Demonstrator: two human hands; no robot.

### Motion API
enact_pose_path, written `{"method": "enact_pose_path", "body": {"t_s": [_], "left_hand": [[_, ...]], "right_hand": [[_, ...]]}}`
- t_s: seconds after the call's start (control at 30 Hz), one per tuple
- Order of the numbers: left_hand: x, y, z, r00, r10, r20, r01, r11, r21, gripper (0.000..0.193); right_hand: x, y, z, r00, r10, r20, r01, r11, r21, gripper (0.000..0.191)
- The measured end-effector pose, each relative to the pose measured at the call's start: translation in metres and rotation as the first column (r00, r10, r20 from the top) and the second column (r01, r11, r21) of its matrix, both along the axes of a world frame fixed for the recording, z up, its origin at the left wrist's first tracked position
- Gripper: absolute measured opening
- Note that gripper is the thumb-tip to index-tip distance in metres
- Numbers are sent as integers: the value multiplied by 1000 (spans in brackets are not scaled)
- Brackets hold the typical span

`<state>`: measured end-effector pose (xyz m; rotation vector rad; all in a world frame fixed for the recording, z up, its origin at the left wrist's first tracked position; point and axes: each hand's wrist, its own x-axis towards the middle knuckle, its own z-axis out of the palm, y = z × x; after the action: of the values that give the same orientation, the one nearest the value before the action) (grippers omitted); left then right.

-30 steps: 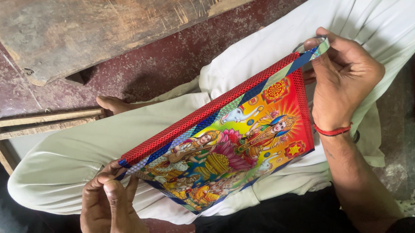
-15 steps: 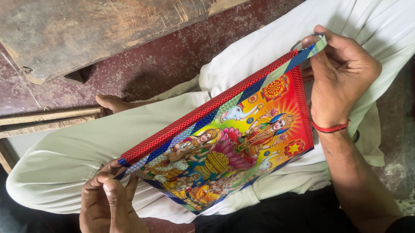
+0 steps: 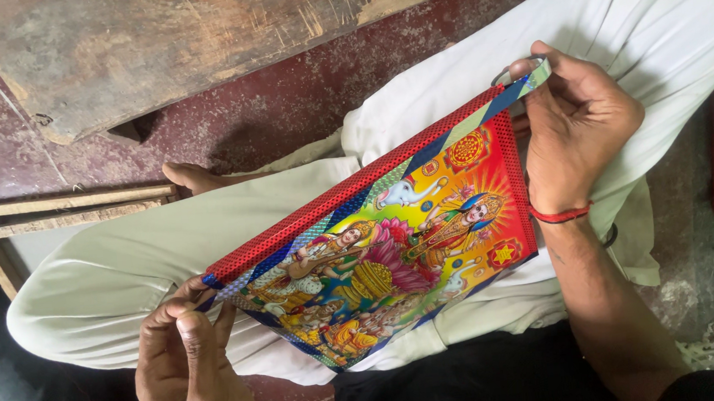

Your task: The person sits cross-legged and uses blue tape to secure the edges of a colorful printed sheet onto a wooden frame. They repeatedly pull tape from a roll, press it along the sheet's edges, and smooth it down. The person handles multiple printed sheets and frames, placing finished items aside.

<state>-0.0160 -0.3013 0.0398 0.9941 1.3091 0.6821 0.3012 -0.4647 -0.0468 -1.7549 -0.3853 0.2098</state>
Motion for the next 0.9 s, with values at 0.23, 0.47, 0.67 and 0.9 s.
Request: {"method": "enact_pose_path", "body": {"t_s": [0.23,0.47,0.67,0.9], "left_hand": [[-2,0,0,1000,3,27,-3,1000,-2,21],[-3,-1,-3,998,2,67,-3,1000,10,20],[-5,0,-4,997,0,74,1,1000,-9,18],[-9,3,-5,996,-3,87,7,999,-42,16]], "right_hand": [[0,0,-2,1000,-7,26,8,999,-41,16],[0,0,-8,1000,7,19,-6,998,-58,16],[0,2,-12,1000,11,-11,-11,999,-32,20],[-1,2,-13,994,68,82,-62,996,-70,17]]}}
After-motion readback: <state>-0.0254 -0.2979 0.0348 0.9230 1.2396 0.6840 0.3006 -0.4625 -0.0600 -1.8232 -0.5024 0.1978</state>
